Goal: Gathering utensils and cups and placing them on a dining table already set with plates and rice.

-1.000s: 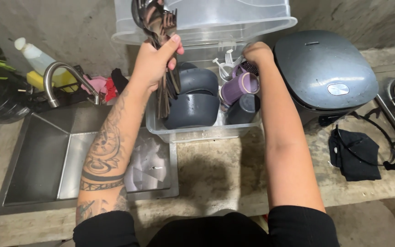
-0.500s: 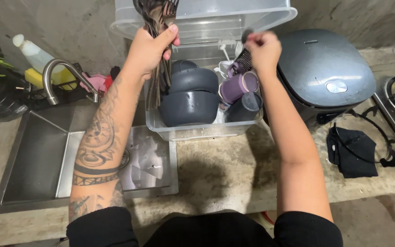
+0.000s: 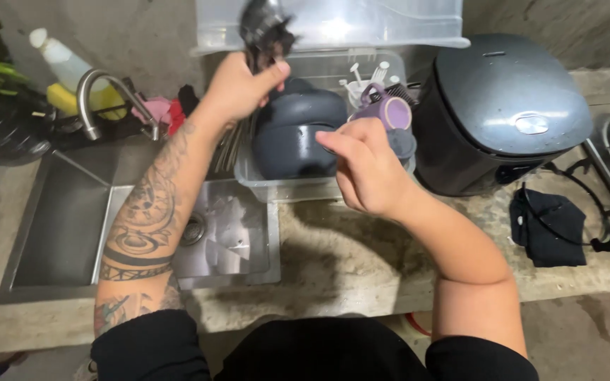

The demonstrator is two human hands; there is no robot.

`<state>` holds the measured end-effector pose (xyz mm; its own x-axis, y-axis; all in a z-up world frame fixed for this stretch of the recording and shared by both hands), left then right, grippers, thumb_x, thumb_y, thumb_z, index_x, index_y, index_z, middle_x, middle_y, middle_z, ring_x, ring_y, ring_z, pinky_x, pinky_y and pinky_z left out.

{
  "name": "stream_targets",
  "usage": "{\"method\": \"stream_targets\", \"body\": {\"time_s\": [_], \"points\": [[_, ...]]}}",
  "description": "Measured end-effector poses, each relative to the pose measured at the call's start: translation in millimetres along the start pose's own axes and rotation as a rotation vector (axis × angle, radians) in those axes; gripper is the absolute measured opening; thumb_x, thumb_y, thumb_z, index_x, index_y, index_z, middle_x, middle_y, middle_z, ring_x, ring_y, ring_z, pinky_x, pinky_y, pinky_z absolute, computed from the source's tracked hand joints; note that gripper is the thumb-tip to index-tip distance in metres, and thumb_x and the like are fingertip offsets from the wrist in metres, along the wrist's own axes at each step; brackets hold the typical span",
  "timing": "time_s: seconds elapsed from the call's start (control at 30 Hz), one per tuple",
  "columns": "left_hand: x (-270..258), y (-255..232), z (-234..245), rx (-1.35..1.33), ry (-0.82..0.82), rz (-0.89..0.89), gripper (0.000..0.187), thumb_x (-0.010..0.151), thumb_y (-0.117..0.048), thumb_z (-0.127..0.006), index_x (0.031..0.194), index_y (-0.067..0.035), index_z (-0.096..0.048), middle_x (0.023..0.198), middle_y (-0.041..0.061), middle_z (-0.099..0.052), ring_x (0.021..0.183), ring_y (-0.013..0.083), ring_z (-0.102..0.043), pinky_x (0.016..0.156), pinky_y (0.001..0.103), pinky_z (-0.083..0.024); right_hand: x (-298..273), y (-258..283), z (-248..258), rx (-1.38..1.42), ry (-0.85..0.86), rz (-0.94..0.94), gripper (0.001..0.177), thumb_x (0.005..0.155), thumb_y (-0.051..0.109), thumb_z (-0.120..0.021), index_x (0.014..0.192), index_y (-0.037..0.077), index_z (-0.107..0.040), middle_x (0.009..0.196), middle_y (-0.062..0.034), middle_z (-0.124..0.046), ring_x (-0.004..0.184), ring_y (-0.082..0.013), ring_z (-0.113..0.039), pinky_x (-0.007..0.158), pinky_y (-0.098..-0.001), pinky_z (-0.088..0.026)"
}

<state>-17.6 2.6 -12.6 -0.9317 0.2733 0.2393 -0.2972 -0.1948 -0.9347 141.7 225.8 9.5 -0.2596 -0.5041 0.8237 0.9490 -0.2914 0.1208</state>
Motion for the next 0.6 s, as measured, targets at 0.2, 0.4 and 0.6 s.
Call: {"method": "stream_targets", "body": {"time_s": [0.2, 0.4, 0.6], "points": [[-25, 27, 2, 0.407, -0.112, -0.303, 0.034, 0.092, -0.031, -0.078, 0.104, -0.001, -0.069, 0.085, 0.007, -0.073, 0.077, 0.0187, -0.07, 0.073, 0.035, -0.054, -46, -81, -65, -0.035, 0.289, -0.487, 0.015, 0.094, 0.006, -0.062, 0.105, 0.012, -0.07, 0.102, -0.0104, -0.059, 0.096, -0.0298, -0.068, 0.086, -0.0374, -0.053], [-52, 28, -19, 0.44, -0.109, -0.08, 0.033, 0.091, -0.031, -0.075, 0.098, 0.0, -0.069, 0.079, 0.013, -0.07, 0.073, 0.0271, -0.068, 0.071, 0.038, -0.053, -58, -144, -118, -0.307, 0.305, -0.748, 0.05, 0.088, 0.051, -0.075, 0.112, 0.008, -0.074, 0.119, -0.0192, -0.064, 0.089, -0.0364, -0.07, 0.076, -0.046, -0.054], [-37, 33, -17, 0.371, -0.107, -0.195, 0.029, 0.091, -0.028, -0.075, 0.104, -0.002, -0.073, 0.091, 0.012, -0.076, 0.084, 0.0248, -0.074, 0.077, 0.036, -0.055, -52, -175, -130, -0.151, 0.654, -1.069, 0.062, 0.096, 0.062, -0.057, 0.115, 0.006, -0.075, 0.11, -0.0225, -0.074, 0.104, -0.0382, -0.07, 0.09, -0.0457, -0.054]]}}
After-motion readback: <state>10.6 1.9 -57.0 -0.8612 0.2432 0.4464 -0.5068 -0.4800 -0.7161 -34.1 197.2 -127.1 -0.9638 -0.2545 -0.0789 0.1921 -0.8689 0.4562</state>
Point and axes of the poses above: each hand's wrist, its own x-axis towards the middle knuckle, its own z-axis out of the back of the hand, y = z × x, the point moved 4 cm from there along x, towards the middle knuckle
